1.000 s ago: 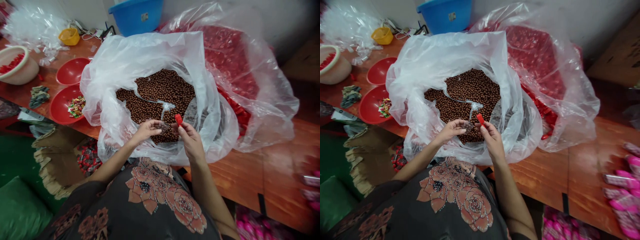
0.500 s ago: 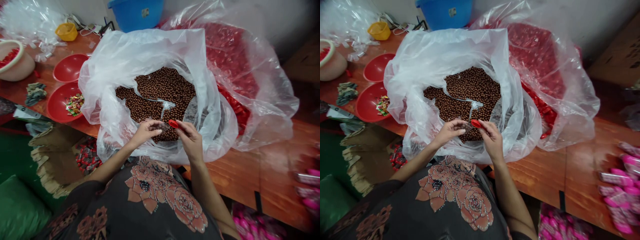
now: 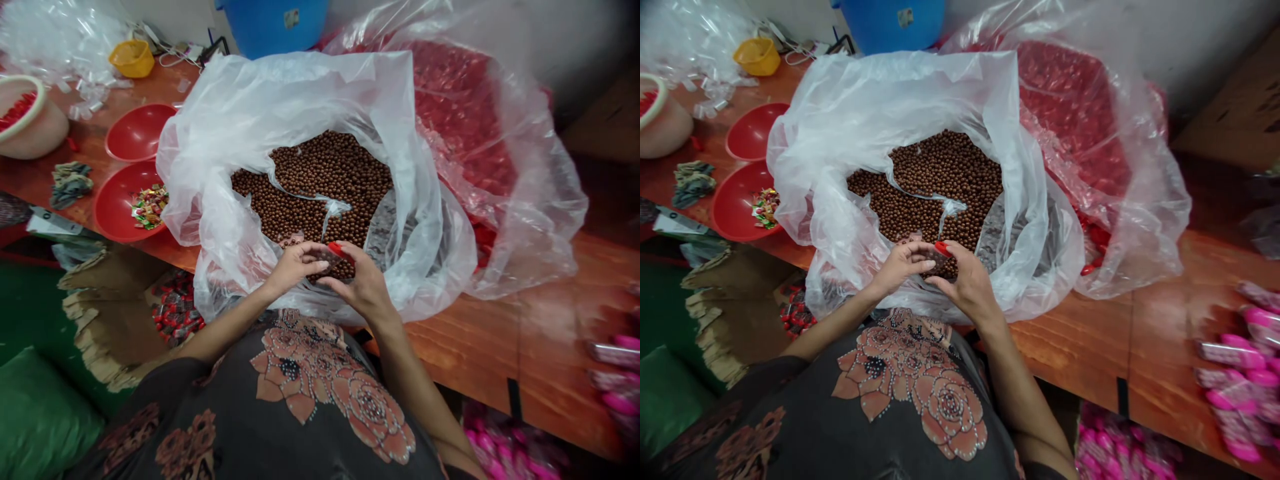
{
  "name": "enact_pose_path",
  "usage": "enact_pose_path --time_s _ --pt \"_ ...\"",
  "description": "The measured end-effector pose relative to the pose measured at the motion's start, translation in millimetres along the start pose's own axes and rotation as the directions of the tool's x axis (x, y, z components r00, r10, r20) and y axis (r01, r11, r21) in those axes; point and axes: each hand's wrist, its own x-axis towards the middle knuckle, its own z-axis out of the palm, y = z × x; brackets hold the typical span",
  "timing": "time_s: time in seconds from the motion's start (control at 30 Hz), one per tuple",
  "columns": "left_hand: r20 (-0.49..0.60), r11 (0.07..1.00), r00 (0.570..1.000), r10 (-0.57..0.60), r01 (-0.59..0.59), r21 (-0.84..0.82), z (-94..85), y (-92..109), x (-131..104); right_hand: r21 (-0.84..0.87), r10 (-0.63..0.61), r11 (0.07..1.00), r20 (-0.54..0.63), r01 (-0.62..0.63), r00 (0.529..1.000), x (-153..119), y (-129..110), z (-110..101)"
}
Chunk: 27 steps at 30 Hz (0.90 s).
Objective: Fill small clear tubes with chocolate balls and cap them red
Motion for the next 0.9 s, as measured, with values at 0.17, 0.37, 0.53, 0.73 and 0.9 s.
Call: enact_pose_path --time_s 0.17,0.37,0.53,0.73,0.9 --pt "-0.004 0.997 1.000 -0.009 0.008 -0.071 5.1 -3 -1 -0.141 -0.065 0.988 0.020 0.068 0.998 3 5 4" --pt "-0.141 0.980 0.987 -0.071 0.042 -0.194 22.5 -10 1 -0.091 -0.050 0.994 0.041 0.054 0.998 1 1 21" --pt "-0.228 0.992 0.972 -0.057 0.029 -0.124 29.0 -20 1 -0.113 0.002 0.994 0.047 0.004 0.999 -1 -9 29" --pt "-0.261 0.992 0.965 -0.020 -0.013 -0.125 26.2 -25 -2 -0.115 -0.025 0.993 0.056 0.031 0.998 -1 -13 30" --pt "-0.263 0.996 0.964 -0.042 0.018 -0.093 27.6 -22 -6 -0.069 -0.017 0.997 0.082 0.023 0.996 -2 -14 28"
